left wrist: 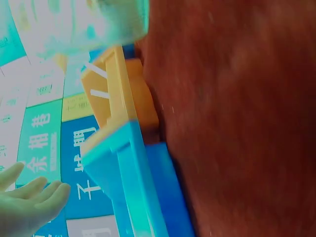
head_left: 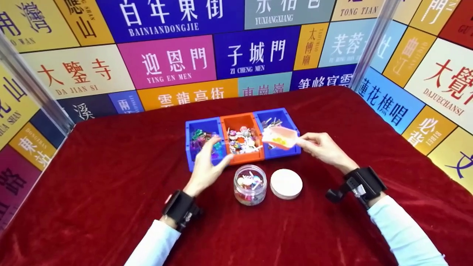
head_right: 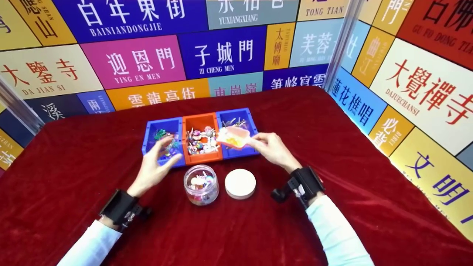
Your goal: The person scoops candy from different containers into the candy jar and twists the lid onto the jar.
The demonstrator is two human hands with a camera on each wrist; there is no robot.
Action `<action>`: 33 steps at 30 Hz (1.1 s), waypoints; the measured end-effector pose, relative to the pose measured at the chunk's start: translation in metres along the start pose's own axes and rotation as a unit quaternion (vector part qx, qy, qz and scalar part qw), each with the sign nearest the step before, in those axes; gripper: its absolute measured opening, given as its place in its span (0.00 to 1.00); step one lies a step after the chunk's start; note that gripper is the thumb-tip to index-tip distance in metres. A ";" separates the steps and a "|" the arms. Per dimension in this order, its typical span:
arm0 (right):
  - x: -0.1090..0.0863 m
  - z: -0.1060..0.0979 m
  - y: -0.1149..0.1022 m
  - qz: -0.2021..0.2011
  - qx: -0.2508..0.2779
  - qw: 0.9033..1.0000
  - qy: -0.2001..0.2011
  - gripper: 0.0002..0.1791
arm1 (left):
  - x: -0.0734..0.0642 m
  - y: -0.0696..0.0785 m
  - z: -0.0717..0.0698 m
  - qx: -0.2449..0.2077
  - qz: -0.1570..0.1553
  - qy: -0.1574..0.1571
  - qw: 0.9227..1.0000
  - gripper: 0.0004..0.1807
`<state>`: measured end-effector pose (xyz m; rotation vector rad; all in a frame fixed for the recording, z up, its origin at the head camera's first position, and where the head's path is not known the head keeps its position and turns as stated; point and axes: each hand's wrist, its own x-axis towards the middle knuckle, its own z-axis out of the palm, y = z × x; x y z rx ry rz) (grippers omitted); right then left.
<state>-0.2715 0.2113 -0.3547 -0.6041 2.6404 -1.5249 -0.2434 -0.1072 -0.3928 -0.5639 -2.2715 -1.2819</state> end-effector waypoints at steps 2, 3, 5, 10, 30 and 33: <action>-0.003 0.000 -0.002 -0.001 0.020 1.000 -0.020 0.14 | -0.002 0.002 0.002 -0.013 -0.010 -0.029 0.999 0.34; -0.004 0.001 -0.003 -0.004 0.026 0.999 -0.030 0.14 | -0.003 0.002 0.003 -0.018 -0.013 -0.045 0.999 0.35; -0.008 0.002 -0.011 -0.013 0.034 0.998 -0.050 0.12 | -0.006 0.003 0.004 -0.031 -0.019 -0.075 0.997 0.38; -0.010 0.006 -0.015 -0.046 0.030 0.994 -0.097 0.08 | -0.010 0.008 0.008 -0.056 -0.015 -0.157 0.986 0.44; -0.009 0.006 -0.022 -0.109 -0.062 0.975 -0.182 0.06 | -0.014 0.008 0.014 -0.028 -0.020 -0.334 0.942 0.45; -0.010 0.005 -0.030 -0.133 -0.103 0.970 -0.174 0.08 | -0.014 0.007 0.014 -0.032 -0.020 -0.334 0.942 0.45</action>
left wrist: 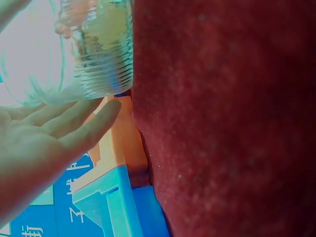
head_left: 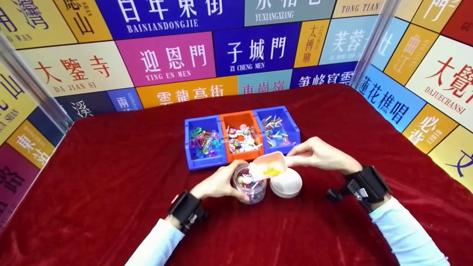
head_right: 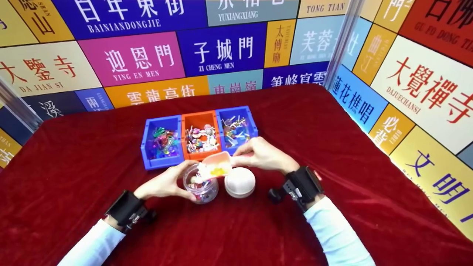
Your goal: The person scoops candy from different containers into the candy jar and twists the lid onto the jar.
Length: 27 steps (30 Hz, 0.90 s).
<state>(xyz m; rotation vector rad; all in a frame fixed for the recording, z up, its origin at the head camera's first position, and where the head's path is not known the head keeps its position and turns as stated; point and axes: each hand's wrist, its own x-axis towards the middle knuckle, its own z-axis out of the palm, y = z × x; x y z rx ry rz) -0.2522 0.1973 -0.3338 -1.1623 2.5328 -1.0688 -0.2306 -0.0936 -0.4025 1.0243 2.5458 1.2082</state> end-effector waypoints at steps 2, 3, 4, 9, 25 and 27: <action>0.001 -0.002 -0.005 -0.011 -0.032 0.999 -0.001 0.09 | 0.000 0.000 0.000 -0.004 0.002 0.000 1.000 0.45; 0.002 -0.002 -0.008 -0.016 -0.046 0.999 -0.003 0.10 | 0.000 -0.001 0.000 -0.005 0.003 0.000 1.000 0.45; 0.003 -0.003 -0.010 -0.019 -0.057 0.998 -0.005 0.10 | 0.000 -0.001 0.000 -0.007 0.004 0.000 1.000 0.45; 0.007 -0.006 -0.020 -0.030 -0.095 0.995 -0.014 0.13 | 0.000 0.000 0.000 -0.004 0.000 -0.001 1.000 0.45; 0.009 -0.010 -0.042 -0.046 -0.198 0.979 0.004 0.14 | 0.001 -0.003 0.000 -0.012 -0.003 -0.004 1.000 0.44; 0.009 -0.009 -0.042 -0.049 -0.208 0.977 0.010 0.15 | 0.001 -0.002 -0.001 -0.010 -0.005 -0.005 1.000 0.44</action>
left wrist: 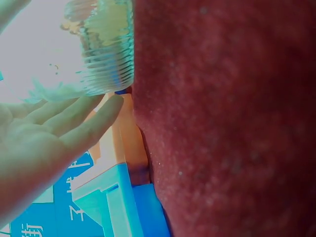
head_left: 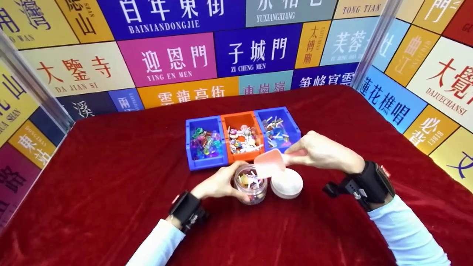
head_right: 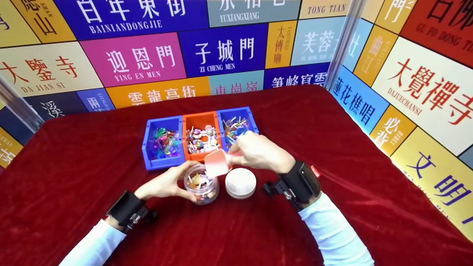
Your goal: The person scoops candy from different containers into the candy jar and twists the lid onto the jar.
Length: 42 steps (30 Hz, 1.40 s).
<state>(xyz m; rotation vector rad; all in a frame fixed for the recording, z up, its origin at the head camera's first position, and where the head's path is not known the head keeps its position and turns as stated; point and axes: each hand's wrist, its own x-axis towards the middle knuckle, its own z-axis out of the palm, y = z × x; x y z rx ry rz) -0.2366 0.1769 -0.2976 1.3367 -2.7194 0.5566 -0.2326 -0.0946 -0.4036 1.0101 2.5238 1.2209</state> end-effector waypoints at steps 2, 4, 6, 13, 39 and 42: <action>0.000 0.000 0.000 0.003 -0.003 1.000 0.000 0.15 | 0.000 0.000 0.000 0.001 -0.001 -0.001 1.000 0.44; 0.000 0.001 0.002 0.008 0.005 1.000 -0.004 0.15 | 0.000 0.000 0.000 0.004 0.001 -0.002 1.000 0.45; 0.000 0.002 0.005 0.012 0.018 1.000 -0.008 0.15 | 0.000 0.001 -0.001 0.011 0.004 -0.005 1.000 0.45; 0.002 0.005 0.014 0.019 0.017 0.999 0.029 0.13 | -0.002 0.005 -0.013 0.009 0.001 -0.020 1.000 0.45; 0.105 0.043 -0.014 0.011 -0.324 0.944 0.064 0.09 | -0.012 -0.034 -0.055 0.149 -0.172 0.365 0.903 0.26; 0.115 0.046 -0.017 0.033 -0.326 0.944 0.029 0.06 | -0.011 -0.034 -0.056 0.141 -0.194 0.344 0.908 0.25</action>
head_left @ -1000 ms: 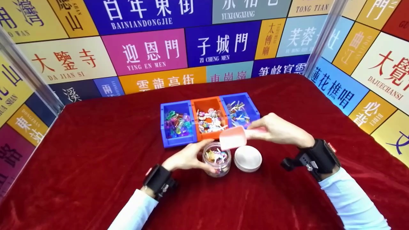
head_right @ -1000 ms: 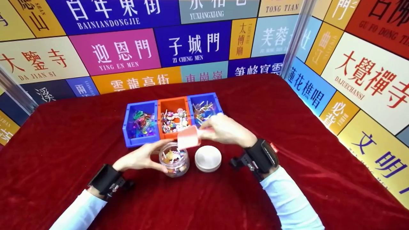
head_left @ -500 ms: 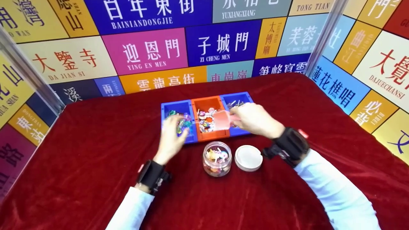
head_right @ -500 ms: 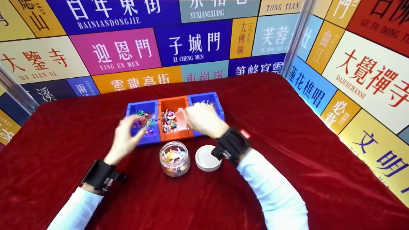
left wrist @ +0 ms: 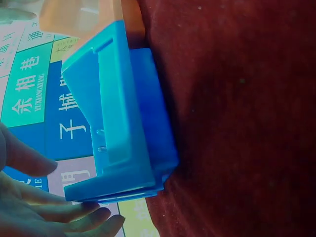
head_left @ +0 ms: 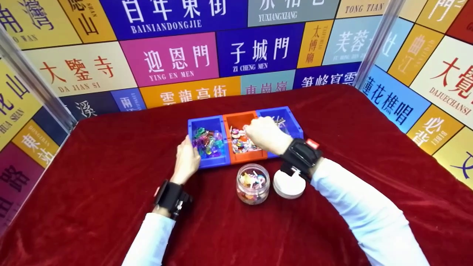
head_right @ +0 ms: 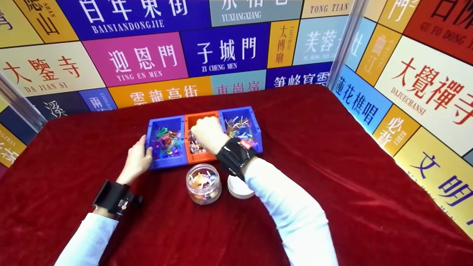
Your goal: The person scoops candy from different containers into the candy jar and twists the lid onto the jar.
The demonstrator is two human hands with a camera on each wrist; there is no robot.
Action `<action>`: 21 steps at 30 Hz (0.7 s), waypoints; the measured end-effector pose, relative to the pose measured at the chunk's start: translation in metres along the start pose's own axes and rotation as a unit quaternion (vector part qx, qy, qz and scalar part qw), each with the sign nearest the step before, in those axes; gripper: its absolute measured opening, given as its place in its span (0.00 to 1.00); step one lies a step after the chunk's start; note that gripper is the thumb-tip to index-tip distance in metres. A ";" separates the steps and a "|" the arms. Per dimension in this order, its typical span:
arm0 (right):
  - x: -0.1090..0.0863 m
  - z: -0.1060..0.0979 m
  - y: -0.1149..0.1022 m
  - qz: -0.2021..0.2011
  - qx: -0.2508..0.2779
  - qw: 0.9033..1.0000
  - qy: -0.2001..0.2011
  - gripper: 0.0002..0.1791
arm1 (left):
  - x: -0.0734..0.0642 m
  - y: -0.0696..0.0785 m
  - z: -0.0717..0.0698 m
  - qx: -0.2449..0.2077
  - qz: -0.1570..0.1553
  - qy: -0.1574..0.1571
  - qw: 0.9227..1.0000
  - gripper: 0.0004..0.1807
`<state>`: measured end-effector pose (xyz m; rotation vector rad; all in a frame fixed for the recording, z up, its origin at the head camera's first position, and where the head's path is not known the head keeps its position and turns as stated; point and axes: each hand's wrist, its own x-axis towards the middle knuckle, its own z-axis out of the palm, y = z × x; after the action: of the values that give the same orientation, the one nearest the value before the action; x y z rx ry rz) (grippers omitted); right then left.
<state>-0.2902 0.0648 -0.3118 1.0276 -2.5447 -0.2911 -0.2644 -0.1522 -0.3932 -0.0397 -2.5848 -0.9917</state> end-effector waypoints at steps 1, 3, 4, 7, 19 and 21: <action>0.003 0.001 -0.001 0.007 0.001 1.000 -0.014 0.06 | 0.000 0.000 0.000 0.003 -0.004 -0.006 1.000 0.25; 0.009 0.002 -0.003 0.026 0.009 0.998 -0.048 0.06 | 0.000 0.000 -0.001 0.011 -0.007 -0.014 1.000 0.25; 0.012 0.002 -0.003 0.036 0.017 0.997 -0.062 0.07 | 0.000 0.000 -0.001 0.012 -0.006 -0.017 1.000 0.25; 0.020 0.001 -0.002 0.070 0.046 0.991 -0.109 0.08 | 0.000 -0.001 -0.001 0.017 0.006 -0.009 1.000 0.24; 0.024 0.005 0.003 0.125 0.085 0.984 -0.098 0.11 | 0.003 -0.004 0.000 0.019 0.015 -0.003 1.000 0.23; 0.023 0.005 0.002 0.106 0.068 0.989 -0.081 0.10 | 0.003 -0.004 0.001 0.019 0.015 -0.004 1.000 0.23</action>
<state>-0.3087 0.0504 -0.3100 0.7974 -2.8264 -0.1489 -0.2679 -0.1555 -0.3955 -0.0726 -2.6028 -0.9337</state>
